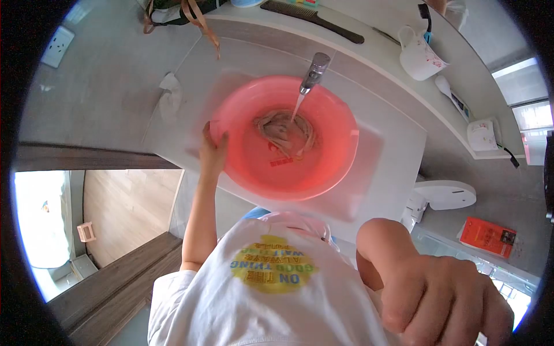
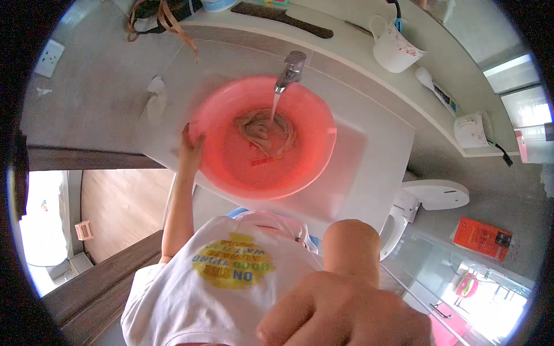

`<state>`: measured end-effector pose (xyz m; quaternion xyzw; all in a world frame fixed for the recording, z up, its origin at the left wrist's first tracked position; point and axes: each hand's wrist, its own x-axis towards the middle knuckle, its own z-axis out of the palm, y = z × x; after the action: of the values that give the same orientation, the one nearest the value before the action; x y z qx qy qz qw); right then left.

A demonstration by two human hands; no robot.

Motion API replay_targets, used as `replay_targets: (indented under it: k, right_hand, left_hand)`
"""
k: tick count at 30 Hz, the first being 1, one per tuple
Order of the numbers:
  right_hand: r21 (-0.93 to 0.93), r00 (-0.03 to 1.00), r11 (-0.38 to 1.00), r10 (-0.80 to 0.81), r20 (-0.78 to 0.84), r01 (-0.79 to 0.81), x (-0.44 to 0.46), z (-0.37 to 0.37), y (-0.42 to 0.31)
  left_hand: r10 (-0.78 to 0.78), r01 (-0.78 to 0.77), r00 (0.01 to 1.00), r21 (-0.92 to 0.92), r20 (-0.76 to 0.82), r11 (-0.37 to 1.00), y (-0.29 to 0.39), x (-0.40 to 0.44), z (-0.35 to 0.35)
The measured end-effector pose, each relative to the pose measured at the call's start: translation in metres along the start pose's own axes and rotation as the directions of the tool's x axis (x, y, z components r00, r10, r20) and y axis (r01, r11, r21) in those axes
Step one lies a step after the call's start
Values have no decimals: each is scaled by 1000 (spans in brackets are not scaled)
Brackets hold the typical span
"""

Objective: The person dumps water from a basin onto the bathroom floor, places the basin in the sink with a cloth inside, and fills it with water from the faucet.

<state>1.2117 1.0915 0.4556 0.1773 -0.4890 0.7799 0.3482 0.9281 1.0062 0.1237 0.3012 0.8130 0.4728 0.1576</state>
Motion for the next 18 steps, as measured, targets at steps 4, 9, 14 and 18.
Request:
replay_targets:
  k: [4,9,14,18]
  right_hand:
    - [23,999,999,-48,-24,48,-2,3,-11]
    - [41,994,994,-102,-42,103,-5,4,-28]
    - [64,990,988,-136,-32,138,-7,7,-36]
    - [76,989,986,-148,-26,150,-6,9,-41]
  left_hand:
    - [11,-10,1000,78,-10,997,-8,4,0]
    - [3,-2,1000,88,-8,996,1,-2,0]
    - [11,-11,1000,78,-11,997,-3,-3,-2]
    - [21,-20,1000,39,-21,999,-9,-4,1]
